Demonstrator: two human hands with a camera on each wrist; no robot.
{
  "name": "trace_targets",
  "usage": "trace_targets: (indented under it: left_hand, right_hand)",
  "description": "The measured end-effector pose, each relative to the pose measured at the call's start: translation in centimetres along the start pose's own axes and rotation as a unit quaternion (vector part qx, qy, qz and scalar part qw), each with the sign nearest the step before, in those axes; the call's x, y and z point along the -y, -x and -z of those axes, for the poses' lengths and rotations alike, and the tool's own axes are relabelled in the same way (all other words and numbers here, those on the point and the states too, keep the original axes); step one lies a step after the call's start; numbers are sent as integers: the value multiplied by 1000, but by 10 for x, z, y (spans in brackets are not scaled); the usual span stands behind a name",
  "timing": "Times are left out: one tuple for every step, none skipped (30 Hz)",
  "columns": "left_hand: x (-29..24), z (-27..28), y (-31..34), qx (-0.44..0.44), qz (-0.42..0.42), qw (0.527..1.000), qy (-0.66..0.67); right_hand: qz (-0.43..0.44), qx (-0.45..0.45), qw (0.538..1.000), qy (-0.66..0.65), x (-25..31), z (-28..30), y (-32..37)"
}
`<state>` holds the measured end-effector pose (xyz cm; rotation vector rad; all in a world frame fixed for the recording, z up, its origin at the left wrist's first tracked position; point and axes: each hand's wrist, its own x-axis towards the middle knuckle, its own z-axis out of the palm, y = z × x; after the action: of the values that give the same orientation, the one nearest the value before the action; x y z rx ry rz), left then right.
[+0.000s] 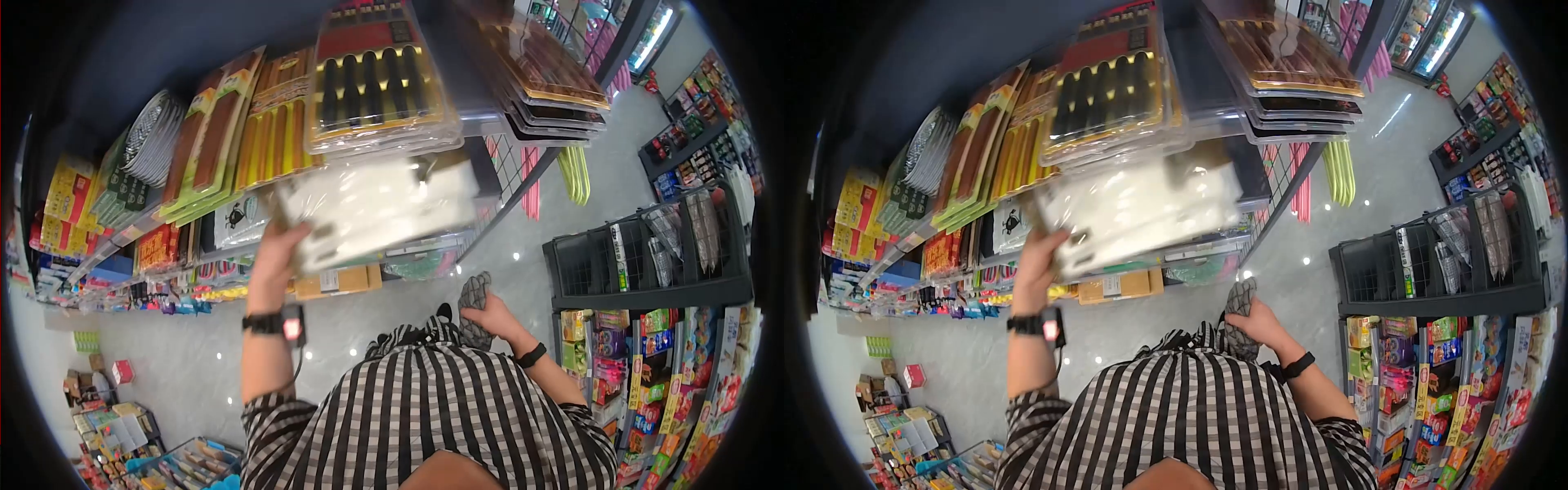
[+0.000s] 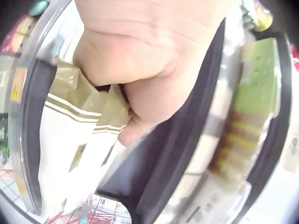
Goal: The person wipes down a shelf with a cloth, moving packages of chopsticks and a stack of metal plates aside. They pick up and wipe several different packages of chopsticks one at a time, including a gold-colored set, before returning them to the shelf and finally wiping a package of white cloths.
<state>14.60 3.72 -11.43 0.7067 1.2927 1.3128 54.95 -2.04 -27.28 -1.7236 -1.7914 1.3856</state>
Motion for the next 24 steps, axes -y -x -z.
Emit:
trace_targets:
  left_hand:
    - [-10, 22, 27, 11, 9, 999, -30]
    - [-3, 57, 48, -20, 4, 999, -42]
    - [9, 91, 72, -37, -27, 997, -57]
    - [18, 121, 97, -65, -15, 995, -78]
    - [14, 122, 125, -104, -1, 992, -67]
    - [9, 123, 153, -144, 16, 988, -56]
    - [24, 146, 169, -143, 11, 988, -48]
    - [38, 168, 181, -142, 5, 989, -41]
    - [46, 175, 191, -156, 16, 987, -35]
    - [53, 180, 200, -171, 27, 984, -29]
    - [65, 191, 204, -166, 38, 985, -6]
    - [73, 193, 207, -154, 28, 988, 16]
    - [78, 191, 211, -163, 34, 986, 29]
    - [82, 190, 214, -174, 40, 983, 44]
    - [86, 189, 218, -176, 38, 982, 50]
    - [89, 188, 222, -183, 42, 980, 62]
    - [93, 187, 225, -189, 44, 978, 75]
    - [98, 187, 227, -190, 40, 978, 82]
    - [103, 188, 230, -204, 35, 974, 92]
    - [108, 187, 233, -219, 33, 970, 101]
    - [110, 186, 237, -225, 48, 966, 117]
    - [113, 180, 239, -228, 50, 965, 120]
    - [116, 173, 241, -251, 41, 958, 132]
    - [114, 164, 240, -275, 30, 950, 144]
  right_hand:
    - [-3, 5, 998, -57, -7, -5, -7]
    - [-4, 10, 993, -115, -8, -9, -11]
    - [-1, 3, 993, -116, 15, -2, -9]
    - [17, -8, 991, -131, 56, 15, -5]
    - [34, -18, 989, -146, 85, 27, -9]
    - [74, -49, 980, -176, 100, 32, -20]
    - [114, -79, 969, -205, 113, 35, -34]
    - [137, -134, 967, -168, 128, 38, -53]
    - [159, -188, 960, -131, 144, 38, -70]
    - [204, -233, 951, -21, 170, 36, -80]
    - [246, -274, 925, 90, 197, 31, -88]
    - [249, -275, 924, 92, 208, 19, -106]
    - [261, -278, 909, 169, 209, 3, -132]
    - [273, -279, 887, 246, 209, -14, -153]
    - [277, -277, 886, 250, 208, -30, -168]
    - [284, -239, 876, 307, 205, -44, -181]
    - [289, -201, 862, 364, 204, -53, -196]
    - [295, -202, 858, 369, 206, -55, -212]
    - [275, -151, 876, 367, 208, -55, -230]
    - [253, -97, 892, 363, 207, -54, -247]
    - [334, -147, 875, 317, 203, -50, -261]
    - [335, -142, 875, 318, 195, -47, -271]
    - [332, -147, 873, 324, 186, -37, -279]
    - [332, -153, 871, 329, 177, -25, -285]
